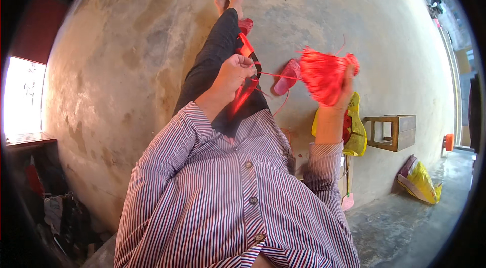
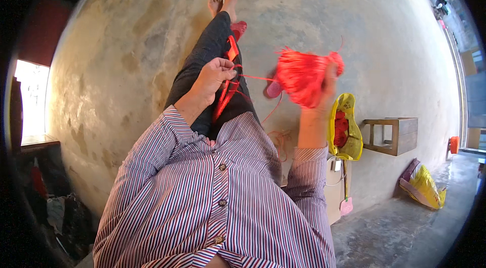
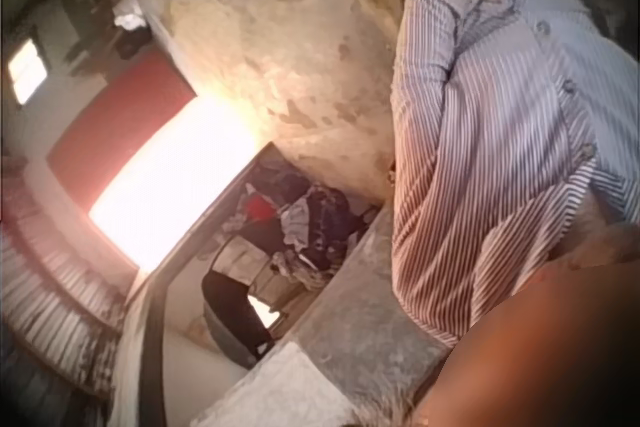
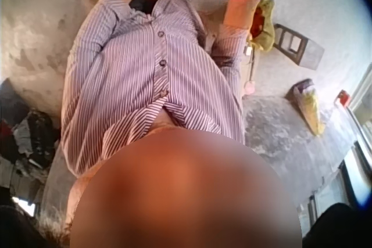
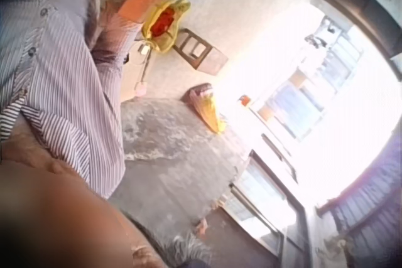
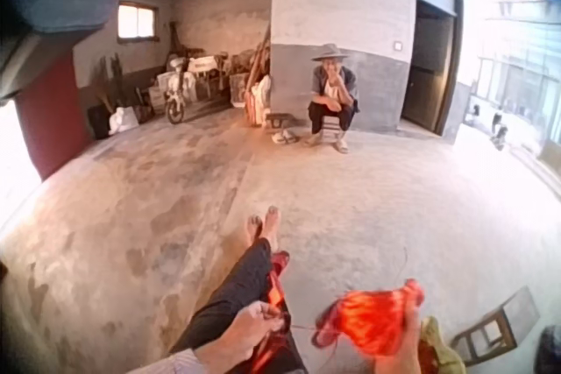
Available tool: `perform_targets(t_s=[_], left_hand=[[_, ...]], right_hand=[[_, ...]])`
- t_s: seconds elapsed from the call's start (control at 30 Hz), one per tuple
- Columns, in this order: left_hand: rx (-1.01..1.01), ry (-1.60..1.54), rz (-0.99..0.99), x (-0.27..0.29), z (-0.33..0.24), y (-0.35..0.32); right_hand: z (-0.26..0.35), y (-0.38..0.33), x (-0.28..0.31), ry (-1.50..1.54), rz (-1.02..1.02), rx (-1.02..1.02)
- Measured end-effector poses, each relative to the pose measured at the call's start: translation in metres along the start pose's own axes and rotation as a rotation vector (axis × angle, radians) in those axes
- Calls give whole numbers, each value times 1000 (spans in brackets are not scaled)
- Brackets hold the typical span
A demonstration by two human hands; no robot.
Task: The recorder is wrapping a red plastic clothes hanger with a length of red string/rope while sitting on the floor.
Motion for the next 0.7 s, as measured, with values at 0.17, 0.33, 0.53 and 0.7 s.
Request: perform_targets(t_s=[0.17, 0.33, 0.53, 0.7], left_hand=[[255, -68, 52, -9, 40, 8], [387, -159, 173, -24, 49, 15], [376, -254, 227, -27, 49, 12], [454, -263, 149, -15, 67, 0]], right_hand=[[58, -2, 44, 102, -248, 57], [47, -60, 36, 100, 303, -221], [21, -150, 70, -81, -218, -285], [-37, -161, 168, -65, -364, -368]])
Point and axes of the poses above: each hand's wrist, its own y-axis towards the middle knuckle, its own x-axis out of the back of the hand, z = x × y, the point moved 10 cm from there along y, towards the middle knuckle
